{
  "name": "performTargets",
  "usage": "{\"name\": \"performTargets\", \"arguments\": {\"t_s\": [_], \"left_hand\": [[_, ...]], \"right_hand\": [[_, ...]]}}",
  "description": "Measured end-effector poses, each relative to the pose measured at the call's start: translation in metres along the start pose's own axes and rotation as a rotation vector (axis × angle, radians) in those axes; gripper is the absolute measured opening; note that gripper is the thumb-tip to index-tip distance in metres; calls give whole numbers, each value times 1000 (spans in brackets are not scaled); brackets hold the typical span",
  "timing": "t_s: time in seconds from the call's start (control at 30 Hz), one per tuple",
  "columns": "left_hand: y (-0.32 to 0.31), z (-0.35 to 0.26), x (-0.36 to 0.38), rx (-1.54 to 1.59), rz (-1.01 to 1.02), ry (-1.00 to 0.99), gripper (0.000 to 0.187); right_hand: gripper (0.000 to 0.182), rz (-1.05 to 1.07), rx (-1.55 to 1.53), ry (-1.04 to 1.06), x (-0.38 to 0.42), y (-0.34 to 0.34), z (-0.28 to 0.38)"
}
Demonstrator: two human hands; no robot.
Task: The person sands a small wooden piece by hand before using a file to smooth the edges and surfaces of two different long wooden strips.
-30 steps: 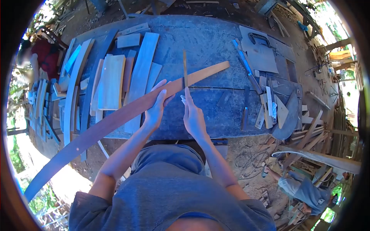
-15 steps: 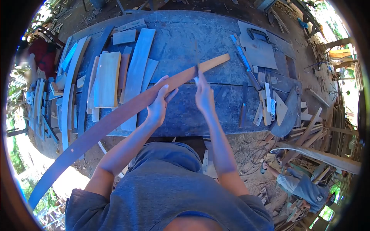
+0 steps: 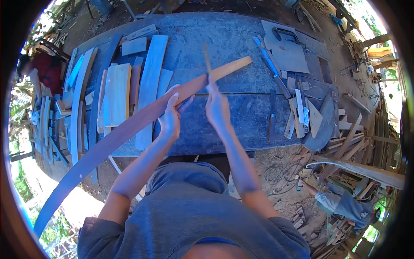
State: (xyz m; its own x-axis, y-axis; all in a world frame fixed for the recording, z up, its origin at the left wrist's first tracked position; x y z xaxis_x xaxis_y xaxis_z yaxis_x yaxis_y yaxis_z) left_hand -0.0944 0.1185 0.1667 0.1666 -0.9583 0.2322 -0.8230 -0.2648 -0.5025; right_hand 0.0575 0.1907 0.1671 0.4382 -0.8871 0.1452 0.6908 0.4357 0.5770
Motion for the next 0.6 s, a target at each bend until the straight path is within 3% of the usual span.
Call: {"name": "performTargets", "arguments": {"t_s": [0.07,0.17,0.23,0.3,0.33,0.37,0.43,0.53,0.6], "left_hand": [[1,-11,-4,-20,-19,-50,47],[-1,-16,-3,-64,-31,-45,47],[-6,-13,-10,-96,-33,-56,44],[-15,-15,0,-149,-41,-74,44],[-16,-21,3,-207,-54,-96,44],[-14,-24,0,-209,-53,-107,44],[-4,-20,2,-111,-55,-104,47],[-3,-17,-9,-75,-31,-33,49],[-5,-16,-15,-67,-13,-31,54]], "right_hand": [[51,-27,-15,131,29,-12,22],[51,0,4,158,26,-3,14],[52,6,51,94,-7,17,5],[52,90,100,-281,-29,26,-31],[53,-21,37,-96,-19,24,-16],[53,-25,36,-85,-2,14,-7],[56,26,66,126,33,-9,26],[59,107,79,106,17,-3,21],[61,49,69,99,-2,6,8]]}}
Point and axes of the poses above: each hand's wrist, its own x-axis away from the middle knuckle, its own y-axis out of the back of the hand, z = x × y, the point moved 9 cm from there along -x, towards the middle knuckle, and after that the axes turned 15 degrees about z, right-handed, at the moved point
